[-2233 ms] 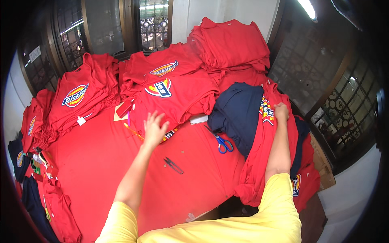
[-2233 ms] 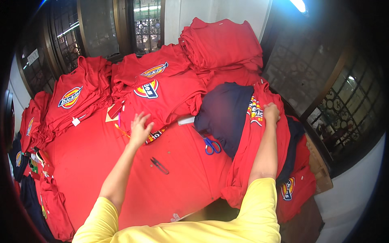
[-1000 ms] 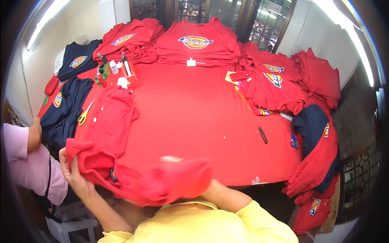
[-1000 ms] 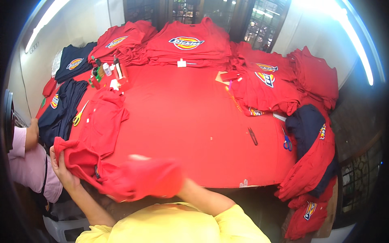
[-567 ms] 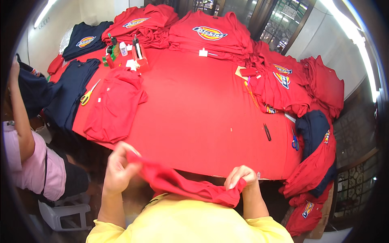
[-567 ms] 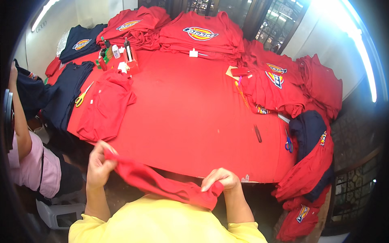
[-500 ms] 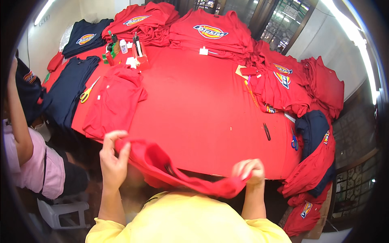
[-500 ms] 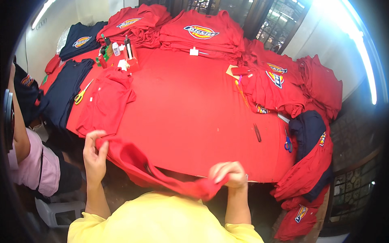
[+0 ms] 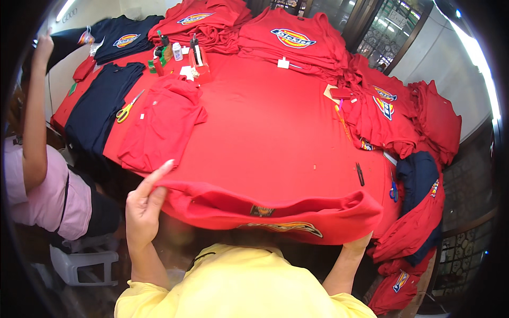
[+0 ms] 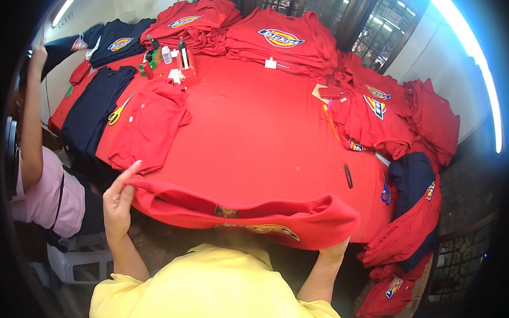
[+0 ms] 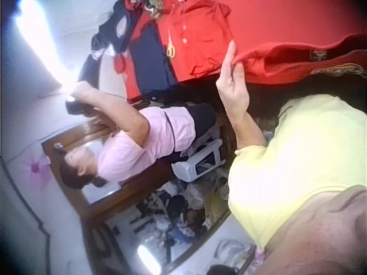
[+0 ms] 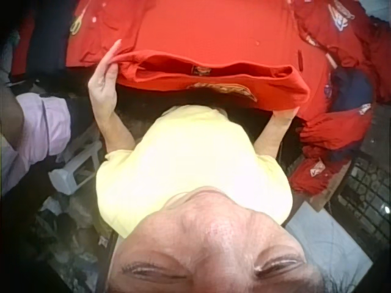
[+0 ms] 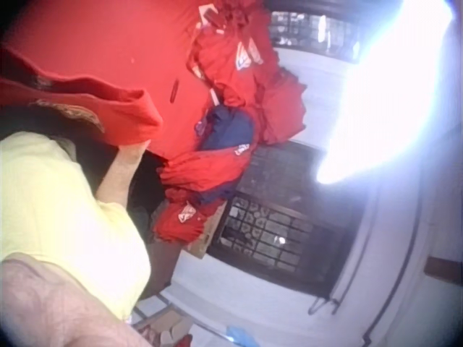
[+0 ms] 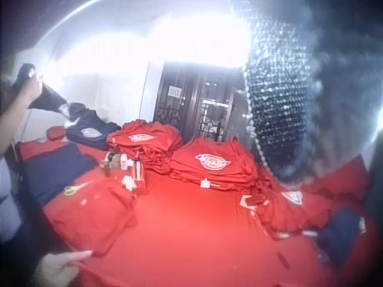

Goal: The person folds red Dickies t-shirts one by one on a table, smoothing and aligning each shirt before folding it into a compact rectangle. The person occasionally uses a small tool to remove tags or threads from the shirts. A second person is visible in the background working on dark-colored shirts.

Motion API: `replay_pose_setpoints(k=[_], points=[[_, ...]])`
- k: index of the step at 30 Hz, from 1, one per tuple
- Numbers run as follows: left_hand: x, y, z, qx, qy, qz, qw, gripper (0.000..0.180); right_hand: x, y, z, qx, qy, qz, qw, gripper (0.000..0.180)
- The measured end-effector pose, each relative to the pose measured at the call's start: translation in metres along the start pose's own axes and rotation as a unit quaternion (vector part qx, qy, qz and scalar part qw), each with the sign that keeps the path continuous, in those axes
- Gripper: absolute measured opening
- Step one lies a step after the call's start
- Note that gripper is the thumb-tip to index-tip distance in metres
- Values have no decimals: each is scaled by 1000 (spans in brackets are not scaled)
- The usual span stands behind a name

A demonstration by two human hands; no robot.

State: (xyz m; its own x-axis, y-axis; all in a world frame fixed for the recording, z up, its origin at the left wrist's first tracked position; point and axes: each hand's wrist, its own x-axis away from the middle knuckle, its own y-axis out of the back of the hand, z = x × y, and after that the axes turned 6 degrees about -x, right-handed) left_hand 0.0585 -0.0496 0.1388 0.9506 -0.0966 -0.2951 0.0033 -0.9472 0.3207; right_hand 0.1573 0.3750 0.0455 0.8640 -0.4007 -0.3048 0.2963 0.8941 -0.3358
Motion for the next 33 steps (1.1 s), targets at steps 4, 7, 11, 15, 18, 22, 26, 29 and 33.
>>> replay_pose_setpoints(k=[4,7,11,15,18,22,26,29,33], points=[[1,3,27,179,107,86,974,48,3,-5,-3,-199,-158,108,961,62],[11,7,31,452,-6,71,889,47,5,29,8,-348,17,155,924,72],[11,-14,32,413,124,203,879,47,-3,21,19,-367,-127,156,908,53],[0,-10,57,450,74,68,888,44,14,58,11,-269,-48,23,962,55],[0,-4,26,198,-66,-31,978,34,4,87,49,-180,30,-26,983,50],[-60,-9,-22,-125,-346,-154,917,16,-82,113,83,-14,101,-75,992,43],[-183,-100,-20,-228,-284,-167,916,11,-202,107,41,73,21,-14,997,37],[-258,-137,93,-335,-164,-54,926,22,-271,47,-36,-12,-239,85,967,40],[-254,-202,205,-436,-71,70,894,37,-298,84,-124,276,-330,-23,902,47]])
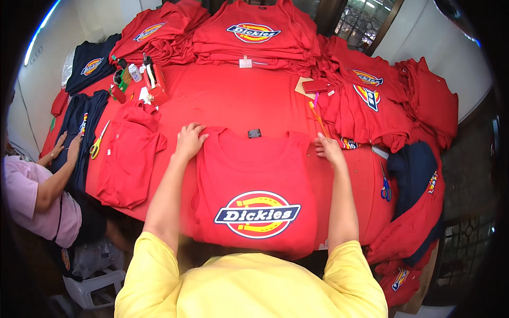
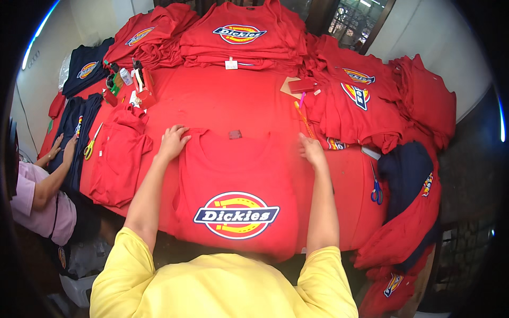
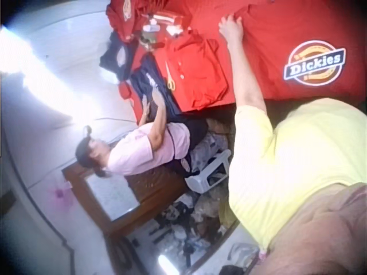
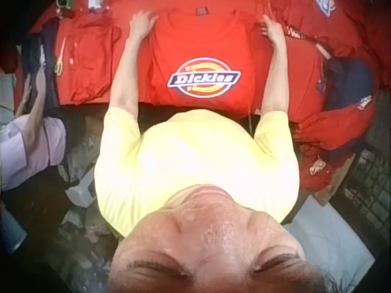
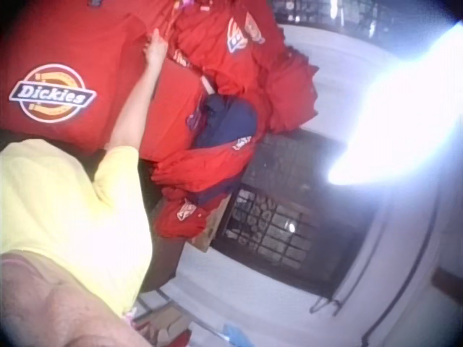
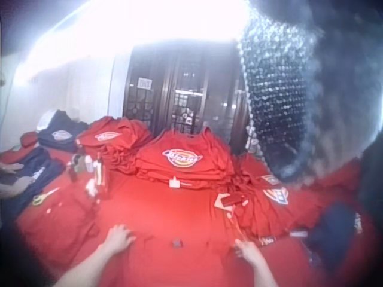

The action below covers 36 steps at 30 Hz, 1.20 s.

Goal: The person folds red Dickies t-shirts one by one on a table, smoothing and aligning each shirt before folding it into a compact rectangle. The person occasionally uses a small tool to remove tags or threads from the shirts. A second person is visible in the background working on dark-colored shirts.

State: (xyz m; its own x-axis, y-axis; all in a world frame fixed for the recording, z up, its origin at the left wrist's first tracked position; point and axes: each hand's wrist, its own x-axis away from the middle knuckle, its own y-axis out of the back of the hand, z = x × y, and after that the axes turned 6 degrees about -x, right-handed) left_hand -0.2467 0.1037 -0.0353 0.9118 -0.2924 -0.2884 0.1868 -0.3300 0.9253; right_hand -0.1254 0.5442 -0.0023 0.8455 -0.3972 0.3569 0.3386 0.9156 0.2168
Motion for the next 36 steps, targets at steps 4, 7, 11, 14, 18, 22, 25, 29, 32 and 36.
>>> replay_pose_setpoints(k=[4,7,11,14,18,22,25,29,32,36], points=[[-10,-27,-31,15,24,-61,998,36,-30,-13,-34,321,327,-117,881,36],[-12,-36,-46,-18,-28,-60,998,26,-33,-55,-20,408,366,-99,831,26],[-42,-37,-10,17,-24,-131,991,13,-46,-62,11,391,334,-157,843,18],[-57,-35,7,11,-44,-90,995,15,-63,-53,2,402,330,-180,835,16],[-60,-26,6,80,-26,-6,996,16,-68,-49,1,380,299,-93,870,21],[-63,-10,11,222,9,106,969,20,-67,-30,16,297,191,50,934,27],[-66,-2,8,240,-6,154,958,22,-60,-45,32,338,194,39,920,29],[-80,-7,-1,221,-39,208,952,22,-75,-58,26,374,252,40,891,26],[-89,-11,-8,290,86,166,939,26,-78,-70,12,392,309,-77,863,25],[-75,-41,-11,31,-22,-44,998,29,-80,-77,-5,420,345,-148,826,23]])
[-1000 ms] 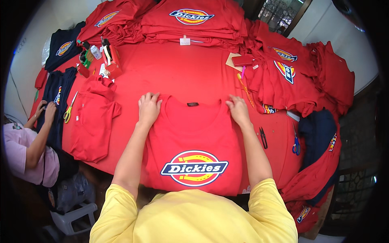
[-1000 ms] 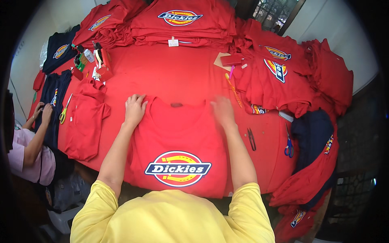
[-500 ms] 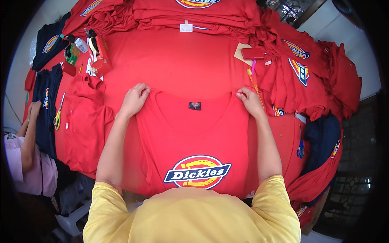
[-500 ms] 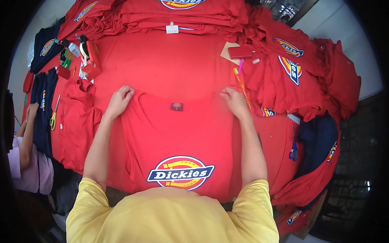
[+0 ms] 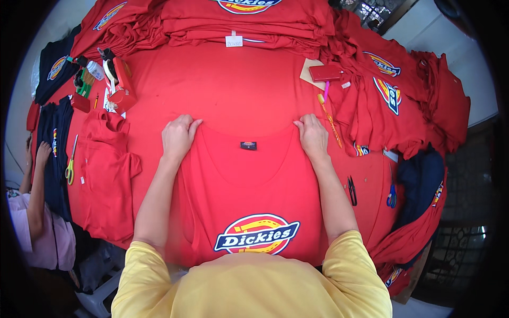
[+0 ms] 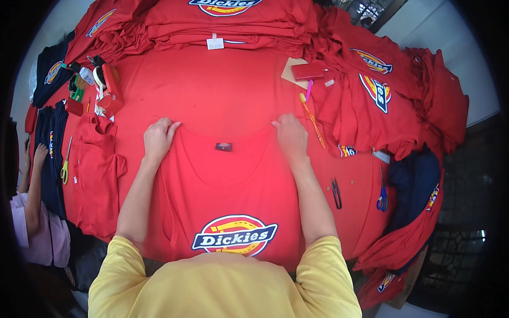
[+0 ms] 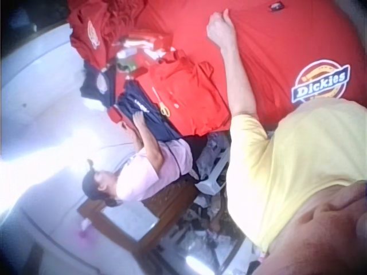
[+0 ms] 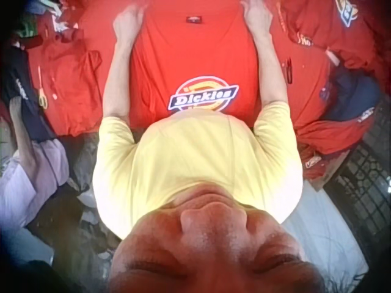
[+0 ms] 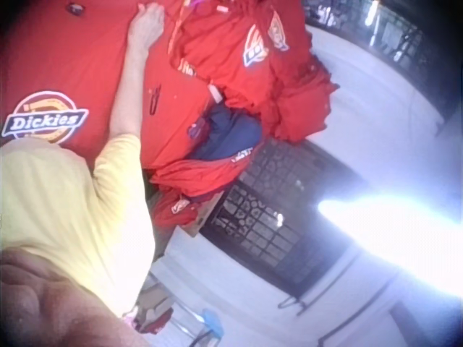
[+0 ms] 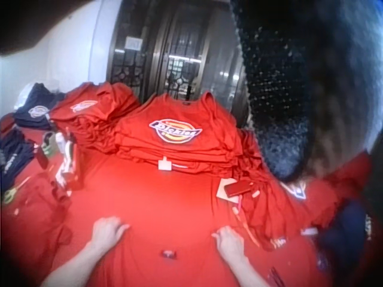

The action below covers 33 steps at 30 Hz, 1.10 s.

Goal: The person folds red Dickies t-shirts one by one on a table, smoothing and aligning each shirt before folding it into a compact rectangle. The person occasionally uses a small tool to remove tags or threads from the shirts. A second person is visible in the background working on dark-colored shirts.

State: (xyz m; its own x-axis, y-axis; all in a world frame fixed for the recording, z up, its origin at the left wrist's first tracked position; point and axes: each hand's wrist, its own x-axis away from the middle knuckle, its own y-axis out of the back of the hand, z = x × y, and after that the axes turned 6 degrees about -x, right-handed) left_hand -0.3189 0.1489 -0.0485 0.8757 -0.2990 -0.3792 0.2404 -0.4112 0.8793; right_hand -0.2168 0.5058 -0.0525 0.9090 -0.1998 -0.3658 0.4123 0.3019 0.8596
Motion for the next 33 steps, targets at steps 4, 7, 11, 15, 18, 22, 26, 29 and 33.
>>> replay_pose_setpoints(k=[4,7,11,15,18,22,26,29,33], points=[[2,4,-11,-65,-32,-4,997,26,-1,14,7,59,106,-51,991,19],[13,22,-37,-72,-74,-47,994,22,20,22,40,-23,162,-11,986,18],[47,12,-79,77,-189,72,976,38,39,-3,63,-130,97,27,986,14],[61,2,-85,45,-217,100,970,52,28,-11,61,-138,47,21,989,11],[60,0,-83,60,-212,97,971,52,24,-16,53,-228,-6,-26,973,12],[57,-1,-98,80,-165,58,981,43,24,1,24,-483,-225,-66,844,23],[44,-9,-131,148,-155,33,976,29,66,57,-33,-244,-204,-105,942,23],[34,-34,-151,184,-183,13,966,20,117,100,-48,-16,-194,-79,978,26],[21,-51,-156,173,-196,13,965,11,171,133,-37,122,-326,9,937,30]])
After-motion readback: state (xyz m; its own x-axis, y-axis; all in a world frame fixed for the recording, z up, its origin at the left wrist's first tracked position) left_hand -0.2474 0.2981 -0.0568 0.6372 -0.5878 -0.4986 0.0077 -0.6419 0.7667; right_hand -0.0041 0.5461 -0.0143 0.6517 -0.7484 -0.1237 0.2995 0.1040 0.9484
